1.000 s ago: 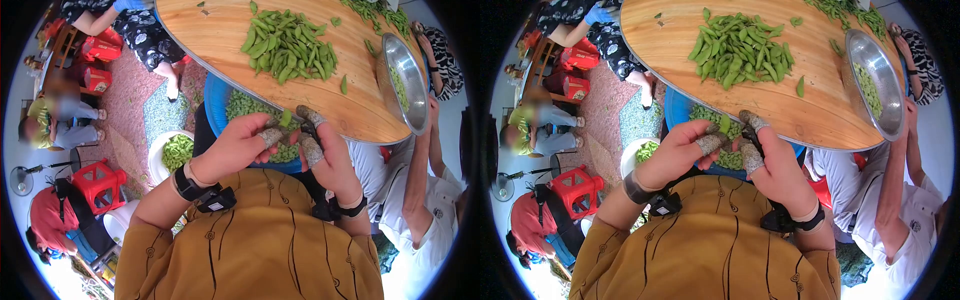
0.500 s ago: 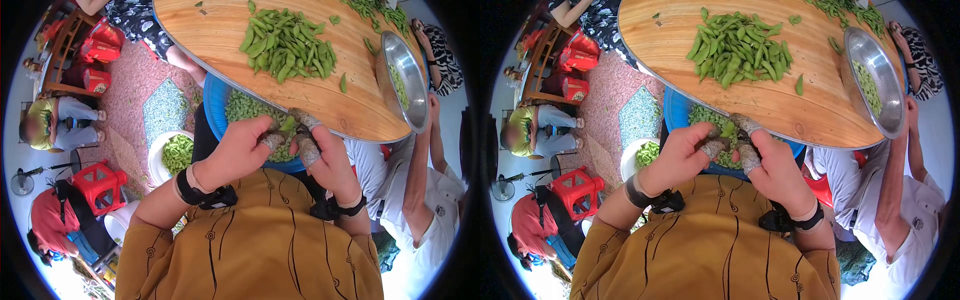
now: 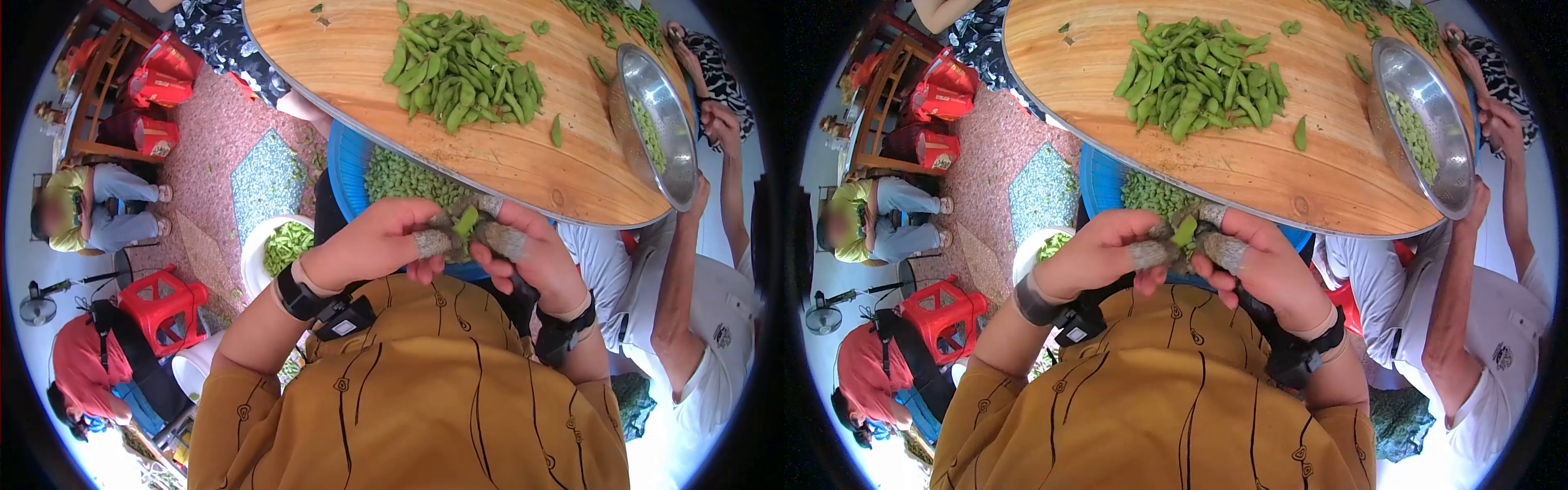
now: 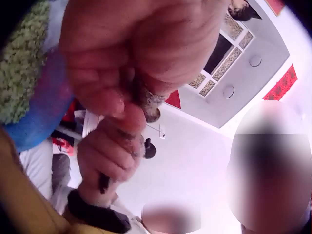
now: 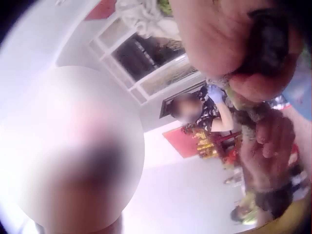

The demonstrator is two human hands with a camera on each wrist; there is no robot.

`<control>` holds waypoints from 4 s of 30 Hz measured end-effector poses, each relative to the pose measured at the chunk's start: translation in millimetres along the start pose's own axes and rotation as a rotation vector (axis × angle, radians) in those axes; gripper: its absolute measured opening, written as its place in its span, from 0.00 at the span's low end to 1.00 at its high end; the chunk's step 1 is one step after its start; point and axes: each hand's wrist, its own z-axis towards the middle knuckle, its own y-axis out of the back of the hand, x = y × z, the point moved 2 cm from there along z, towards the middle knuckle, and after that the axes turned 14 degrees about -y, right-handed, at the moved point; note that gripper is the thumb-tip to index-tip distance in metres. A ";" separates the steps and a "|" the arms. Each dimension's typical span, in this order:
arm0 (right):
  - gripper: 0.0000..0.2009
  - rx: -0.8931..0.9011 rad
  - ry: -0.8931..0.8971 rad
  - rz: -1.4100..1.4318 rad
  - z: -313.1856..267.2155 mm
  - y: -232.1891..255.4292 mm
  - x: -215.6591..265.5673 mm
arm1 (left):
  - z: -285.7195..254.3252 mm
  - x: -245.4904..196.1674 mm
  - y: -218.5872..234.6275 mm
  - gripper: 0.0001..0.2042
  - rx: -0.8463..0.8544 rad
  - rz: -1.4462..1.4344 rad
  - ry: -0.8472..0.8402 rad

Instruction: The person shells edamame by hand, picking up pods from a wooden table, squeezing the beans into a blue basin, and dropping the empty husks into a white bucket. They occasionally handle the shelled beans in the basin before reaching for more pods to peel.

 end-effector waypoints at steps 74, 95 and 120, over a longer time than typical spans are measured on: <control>0.12 -0.780 0.448 -0.853 -42.2 0.0 21.0 | 1.4 -19.3 -25.7 0.13 -0.138 1.118 -0.563; 0.17 -0.410 0.364 -0.654 -9.8 -0.7 -9.5 | 6.6 0.0 -5.0 0.11 -0.300 0.279 -0.219; 0.19 -0.210 0.287 -0.355 -7.2 -9.6 2.3 | 5.1 0.6 -4.8 0.12 -0.238 0.494 -0.304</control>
